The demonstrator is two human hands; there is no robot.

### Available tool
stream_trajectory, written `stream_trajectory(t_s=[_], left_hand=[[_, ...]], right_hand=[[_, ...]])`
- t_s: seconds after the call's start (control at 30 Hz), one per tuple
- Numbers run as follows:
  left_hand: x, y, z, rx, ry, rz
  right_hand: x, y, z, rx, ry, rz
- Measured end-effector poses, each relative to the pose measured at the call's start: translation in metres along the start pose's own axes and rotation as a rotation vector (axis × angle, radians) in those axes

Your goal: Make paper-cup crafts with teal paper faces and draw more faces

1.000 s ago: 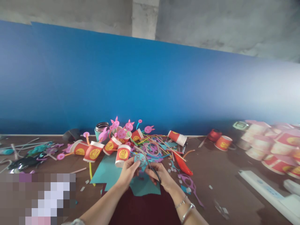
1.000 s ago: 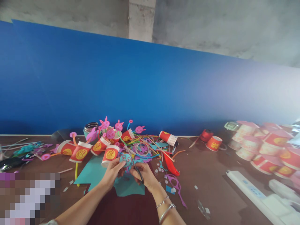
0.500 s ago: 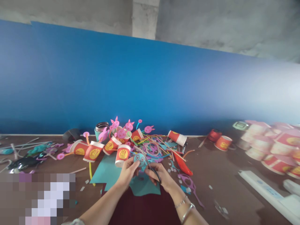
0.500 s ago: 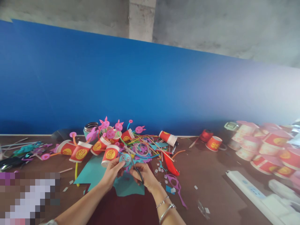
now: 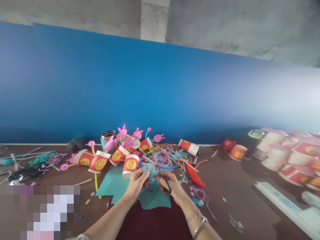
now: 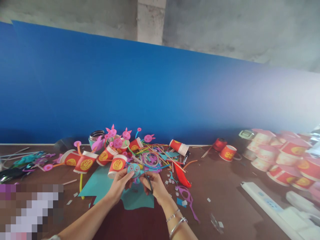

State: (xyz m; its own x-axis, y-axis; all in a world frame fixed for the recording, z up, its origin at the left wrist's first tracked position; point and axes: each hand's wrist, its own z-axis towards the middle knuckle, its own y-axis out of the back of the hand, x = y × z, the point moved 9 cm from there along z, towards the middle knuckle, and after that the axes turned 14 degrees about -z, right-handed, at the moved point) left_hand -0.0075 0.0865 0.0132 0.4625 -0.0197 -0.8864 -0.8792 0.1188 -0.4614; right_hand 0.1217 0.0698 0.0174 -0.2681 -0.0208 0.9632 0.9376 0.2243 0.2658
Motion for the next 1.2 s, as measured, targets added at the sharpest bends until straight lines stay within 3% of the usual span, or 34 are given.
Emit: stream_trajectory(t_s=[0.3, 0.5, 0.87, 1.2], left_hand=[[0.014, -0.01, -0.003, 0.084, 0.109, 0.012], [0.007, -0.004, 0.001, 0.038, 0.054, -0.012], [0.015, -0.005, -0.001, 0.075, 0.117, -0.078], [0.013, -0.002, 0.0, 0.019, 0.097, -0.098]], right_hand=[[0.002, 0.008, 0.002, -0.099, 0.039, 0.067], [0.006, 0.01, -0.001, -0.109, 0.048, 0.078], [0.002, 0.016, -0.001, -0.168, 0.009, 0.125], [0.008, 0.015, -0.003, -0.151, 0.037, 0.129]])
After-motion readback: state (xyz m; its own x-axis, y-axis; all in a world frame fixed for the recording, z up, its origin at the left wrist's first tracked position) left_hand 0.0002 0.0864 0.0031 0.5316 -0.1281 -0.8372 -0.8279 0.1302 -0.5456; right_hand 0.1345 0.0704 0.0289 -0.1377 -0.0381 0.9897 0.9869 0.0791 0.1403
